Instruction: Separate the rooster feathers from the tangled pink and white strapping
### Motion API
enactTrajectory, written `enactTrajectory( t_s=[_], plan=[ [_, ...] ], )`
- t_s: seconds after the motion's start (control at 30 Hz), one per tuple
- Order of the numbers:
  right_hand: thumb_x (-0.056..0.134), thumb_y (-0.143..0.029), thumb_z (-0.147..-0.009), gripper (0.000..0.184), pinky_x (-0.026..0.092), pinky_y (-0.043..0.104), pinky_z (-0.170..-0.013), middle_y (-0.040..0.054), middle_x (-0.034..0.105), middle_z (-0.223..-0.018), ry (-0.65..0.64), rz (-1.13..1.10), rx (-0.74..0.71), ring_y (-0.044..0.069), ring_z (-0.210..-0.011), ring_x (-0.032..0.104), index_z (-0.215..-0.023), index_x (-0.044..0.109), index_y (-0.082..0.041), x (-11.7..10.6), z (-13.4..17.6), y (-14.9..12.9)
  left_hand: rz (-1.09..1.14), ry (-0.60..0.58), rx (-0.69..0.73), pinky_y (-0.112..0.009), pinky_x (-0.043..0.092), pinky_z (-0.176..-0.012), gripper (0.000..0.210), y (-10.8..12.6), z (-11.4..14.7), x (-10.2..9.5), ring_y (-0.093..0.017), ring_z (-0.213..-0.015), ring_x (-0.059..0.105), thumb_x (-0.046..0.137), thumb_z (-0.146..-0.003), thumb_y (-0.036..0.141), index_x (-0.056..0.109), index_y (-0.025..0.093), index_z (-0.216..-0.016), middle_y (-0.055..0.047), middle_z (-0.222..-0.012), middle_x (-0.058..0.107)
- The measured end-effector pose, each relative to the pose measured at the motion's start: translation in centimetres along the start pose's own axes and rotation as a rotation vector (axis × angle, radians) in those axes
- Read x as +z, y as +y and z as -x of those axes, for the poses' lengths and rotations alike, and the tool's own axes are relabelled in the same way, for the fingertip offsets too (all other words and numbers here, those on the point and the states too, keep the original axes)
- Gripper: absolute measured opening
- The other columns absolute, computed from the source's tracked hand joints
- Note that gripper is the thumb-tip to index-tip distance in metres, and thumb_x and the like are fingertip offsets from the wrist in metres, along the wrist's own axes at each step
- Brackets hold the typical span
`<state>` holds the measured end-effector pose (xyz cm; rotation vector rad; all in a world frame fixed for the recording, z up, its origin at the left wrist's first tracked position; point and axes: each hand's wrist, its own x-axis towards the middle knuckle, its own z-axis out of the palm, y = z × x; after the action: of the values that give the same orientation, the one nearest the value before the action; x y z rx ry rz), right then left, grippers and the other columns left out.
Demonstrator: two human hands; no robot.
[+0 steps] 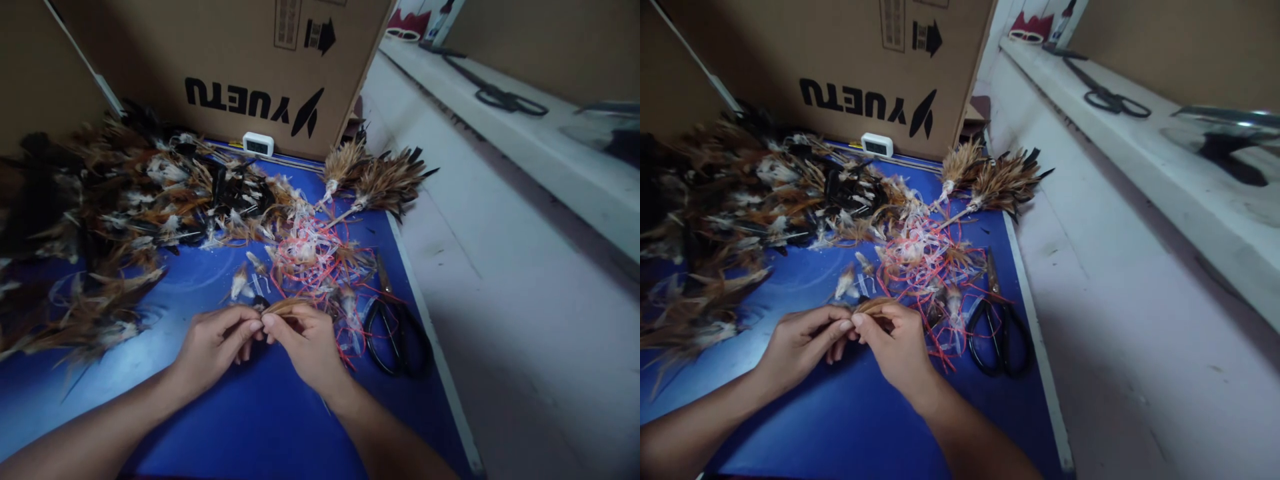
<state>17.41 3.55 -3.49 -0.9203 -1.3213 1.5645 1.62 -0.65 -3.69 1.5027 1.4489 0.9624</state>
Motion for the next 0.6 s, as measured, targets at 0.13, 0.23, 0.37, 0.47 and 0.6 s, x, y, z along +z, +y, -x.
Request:
enactTrajectory(
  t_s=[0.13,0.23,0.37,0.47,0.6],
  plan=[
    [0.064,-0.022,-0.082,0.012,0.052,0.021,-0.055,0.0012,0.066,-0.070,-0.026,0.040,-0.027,0.010,-0.059,0.059,-0.073,0.069,-0.017,-0.23,0.03,0.06,0.291,-0.125,-0.211,-0.018,0.044,-0.039,0.032,0.29,-0.25,-0.17,-0.009,-0.041,0.053,0.053,-0.089,0.042,0.064,0.015,-0.076,0.001,-0.054,0.060],
    [0.063,-0.022,-0.084,0.013,0.053,0.023,-0.062,0.0024,0.068,-0.076,-0.038,0.112,-0.078,0.012,-0.067,0.062,-0.074,0.070,-0.018,-0.48,0.03,-0.10,0.455,-0.192,-0.327,-0.016,0.041,-0.035,0.038,0.41,-0.48,-0.23,-0.008,-0.038,0.050,0.055,-0.087,0.047,0.063,0.014,-0.071,0.001,-0.048,0.056],
    [0.062,-0.019,-0.085,0.015,0.053,0.027,-0.072,0.0021,0.069,-0.076,-0.075,0.169,-0.146,0.014,-0.074,0.064,-0.072,0.070,-0.019,-0.74,-0.08,-0.46,0.600,-0.231,-0.445,-0.013,0.035,-0.030,0.038,0.55,-0.70,-0.19,-0.006,-0.034,0.045,0.060,-0.084,0.048,0.063,0.013,-0.069,0.002,-0.042,0.051],
    [0.061,-0.017,-0.085,0.016,0.053,0.028,-0.075,0.0015,0.069,-0.075,-0.104,0.191,-0.178,0.014,-0.075,0.064,-0.073,0.070,-0.020,-0.81,-0.17,-0.53,0.667,-0.238,-0.493,-0.011,0.033,-0.029,0.035,0.60,-0.82,-0.16,-0.005,-0.033,0.042,0.065,-0.081,0.047,0.063,0.013,-0.070,0.003,-0.043,0.052],
    [0.062,-0.016,-0.085,0.016,0.052,0.029,-0.076,0.0011,0.070,-0.075,-0.110,0.181,-0.225,0.014,-0.075,0.064,-0.073,0.070,-0.020,-0.82,-0.23,-0.52,0.706,-0.233,-0.505,-0.010,0.034,-0.029,0.033,0.51,-0.86,-0.15,-0.003,-0.033,0.043,0.068,-0.079,0.044,0.061,0.013,-0.069,0.003,-0.048,0.056]
  ],
)
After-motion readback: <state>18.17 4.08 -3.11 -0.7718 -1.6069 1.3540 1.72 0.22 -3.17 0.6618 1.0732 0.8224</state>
